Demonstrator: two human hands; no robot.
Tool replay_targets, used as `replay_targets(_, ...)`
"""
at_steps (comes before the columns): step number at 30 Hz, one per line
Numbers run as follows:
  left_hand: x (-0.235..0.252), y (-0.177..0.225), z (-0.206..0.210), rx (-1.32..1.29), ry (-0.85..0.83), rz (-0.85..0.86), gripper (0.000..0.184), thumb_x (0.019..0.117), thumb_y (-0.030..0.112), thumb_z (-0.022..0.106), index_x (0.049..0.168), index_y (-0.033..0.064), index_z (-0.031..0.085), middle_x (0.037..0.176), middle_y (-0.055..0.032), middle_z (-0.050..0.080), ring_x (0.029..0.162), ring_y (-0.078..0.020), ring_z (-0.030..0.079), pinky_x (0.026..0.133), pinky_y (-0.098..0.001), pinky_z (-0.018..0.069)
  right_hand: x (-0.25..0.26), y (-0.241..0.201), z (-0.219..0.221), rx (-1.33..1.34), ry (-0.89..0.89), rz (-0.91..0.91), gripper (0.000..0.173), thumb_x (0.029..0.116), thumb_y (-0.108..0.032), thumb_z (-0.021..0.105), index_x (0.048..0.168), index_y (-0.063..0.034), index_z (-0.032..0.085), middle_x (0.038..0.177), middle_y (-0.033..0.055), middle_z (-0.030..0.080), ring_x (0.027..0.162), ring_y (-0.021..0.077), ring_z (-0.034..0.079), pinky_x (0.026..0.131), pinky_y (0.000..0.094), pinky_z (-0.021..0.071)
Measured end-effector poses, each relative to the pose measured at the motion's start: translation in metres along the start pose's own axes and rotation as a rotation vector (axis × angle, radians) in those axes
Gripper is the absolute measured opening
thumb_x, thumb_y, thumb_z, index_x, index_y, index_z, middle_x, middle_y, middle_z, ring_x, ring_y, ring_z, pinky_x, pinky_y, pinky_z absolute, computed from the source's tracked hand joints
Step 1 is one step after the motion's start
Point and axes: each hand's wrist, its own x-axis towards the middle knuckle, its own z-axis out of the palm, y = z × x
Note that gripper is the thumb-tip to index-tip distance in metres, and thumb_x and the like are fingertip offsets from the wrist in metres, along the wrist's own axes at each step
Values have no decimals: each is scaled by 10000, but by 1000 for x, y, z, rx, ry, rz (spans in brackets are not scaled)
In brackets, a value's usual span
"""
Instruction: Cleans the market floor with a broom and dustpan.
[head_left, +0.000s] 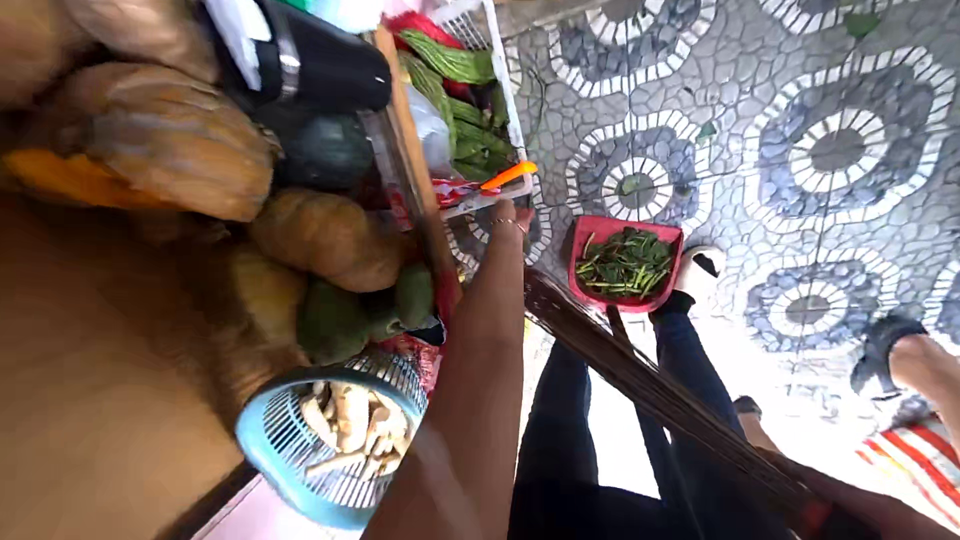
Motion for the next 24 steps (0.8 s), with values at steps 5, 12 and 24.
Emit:
replay_targets(5, 52, -4, 26, -307, -104, 27, 454, 1055, 88, 314, 1509, 71, 295, 1483, -223, 404, 1247, -363, 533, 944, -527, 524, 97, -24, -7, -119, -112, -60, 670, 942, -193, 664, 1560, -108, 423, 1074, 164, 688, 895, 273, 672, 811, 494, 548)
replay_targets(12, 26, 27, 1, -361, -23, 45, 415, 981, -9, 396, 1377, 112, 372, 1195, -149, 494, 939, -224, 608, 747, -318, 574, 195, -59, 3, 462, 179, -53, 582, 980, -114, 629, 1535, -99, 455, 983, 112, 660, 628, 137, 598, 563, 302, 525)
replay_targets(24, 29, 14, -17, -295, 4, 69, 347, 972, 7, 398, 1313, 68, 416, 1145, -157, 520, 888, -238, 616, 740, -354, 577, 35, 43, -17, 735, 501, 4, 611, 974, -128, 457, 1574, -94, 349, 845, 20, 676, 555, 112, 624, 461, 280, 534)
